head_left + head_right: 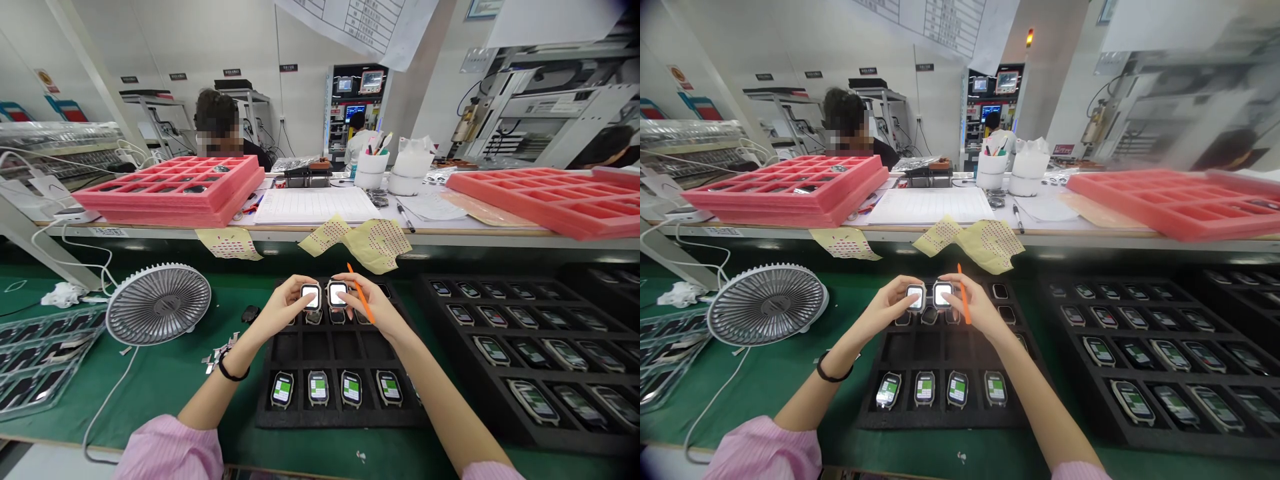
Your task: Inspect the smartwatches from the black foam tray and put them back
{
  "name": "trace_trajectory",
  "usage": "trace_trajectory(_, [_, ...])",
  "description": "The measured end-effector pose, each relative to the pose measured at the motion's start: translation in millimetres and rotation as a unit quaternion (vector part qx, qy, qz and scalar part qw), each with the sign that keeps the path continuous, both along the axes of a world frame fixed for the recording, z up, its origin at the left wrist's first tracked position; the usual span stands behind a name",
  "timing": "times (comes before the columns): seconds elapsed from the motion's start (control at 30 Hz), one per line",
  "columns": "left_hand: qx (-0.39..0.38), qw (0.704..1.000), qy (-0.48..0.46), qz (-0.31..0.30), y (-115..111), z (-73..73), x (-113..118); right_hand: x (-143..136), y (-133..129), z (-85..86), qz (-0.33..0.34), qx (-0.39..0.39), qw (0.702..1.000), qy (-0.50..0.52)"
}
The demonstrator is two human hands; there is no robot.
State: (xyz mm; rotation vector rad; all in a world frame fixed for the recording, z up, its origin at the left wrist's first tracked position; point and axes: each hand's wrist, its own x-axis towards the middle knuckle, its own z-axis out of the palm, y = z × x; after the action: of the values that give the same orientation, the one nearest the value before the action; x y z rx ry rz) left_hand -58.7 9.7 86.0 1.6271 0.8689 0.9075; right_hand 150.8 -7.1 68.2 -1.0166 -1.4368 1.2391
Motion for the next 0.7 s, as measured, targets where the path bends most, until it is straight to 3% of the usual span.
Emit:
trace_trajectory(0.3, [-0.035, 0.999, 0.006, 0.028, -4.1, 6.3, 2.9, -2.8, -0.1, -0.7, -0.057, 0.017, 0.998, -0.007])
trace_trajectory(0.7, [-0.037, 0.999, 0.013, -0.01, -1.8, 3.4, 0.3, -3.8, 0.6, -2.9, -0.048, 0.003, 0.999, 0.0])
